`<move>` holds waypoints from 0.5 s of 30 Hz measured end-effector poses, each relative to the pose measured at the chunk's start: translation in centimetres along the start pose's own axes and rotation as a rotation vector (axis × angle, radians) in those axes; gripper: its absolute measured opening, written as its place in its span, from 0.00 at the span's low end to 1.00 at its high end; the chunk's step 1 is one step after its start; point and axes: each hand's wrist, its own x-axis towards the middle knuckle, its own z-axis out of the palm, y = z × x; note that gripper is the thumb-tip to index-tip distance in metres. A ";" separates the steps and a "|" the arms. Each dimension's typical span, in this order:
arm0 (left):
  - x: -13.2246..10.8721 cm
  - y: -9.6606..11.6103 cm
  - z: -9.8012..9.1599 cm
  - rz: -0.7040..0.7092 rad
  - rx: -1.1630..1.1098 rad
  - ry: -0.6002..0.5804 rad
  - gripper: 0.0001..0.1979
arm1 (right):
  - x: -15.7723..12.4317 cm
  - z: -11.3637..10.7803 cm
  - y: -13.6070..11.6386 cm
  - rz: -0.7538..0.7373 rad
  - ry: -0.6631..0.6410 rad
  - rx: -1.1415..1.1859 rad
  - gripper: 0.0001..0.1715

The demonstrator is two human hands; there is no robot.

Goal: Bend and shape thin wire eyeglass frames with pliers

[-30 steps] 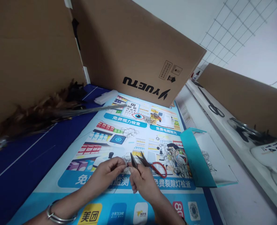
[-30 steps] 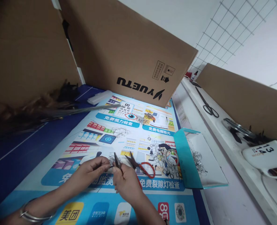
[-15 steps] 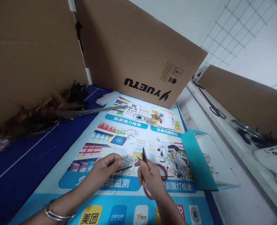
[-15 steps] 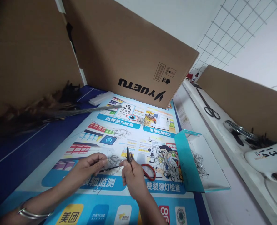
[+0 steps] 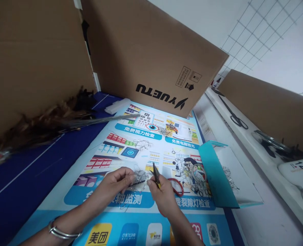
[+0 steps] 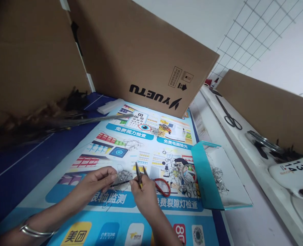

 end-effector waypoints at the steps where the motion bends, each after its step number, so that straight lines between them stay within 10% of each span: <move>1: 0.0 0.1 0.0 -0.002 0.001 -0.006 0.14 | 0.0 0.0 -0.1 0.017 0.009 -0.011 0.12; 15: 0.1 -0.3 -0.1 0.021 -0.032 -0.052 0.14 | 0.0 -0.1 -0.4 0.019 0.019 -0.027 0.12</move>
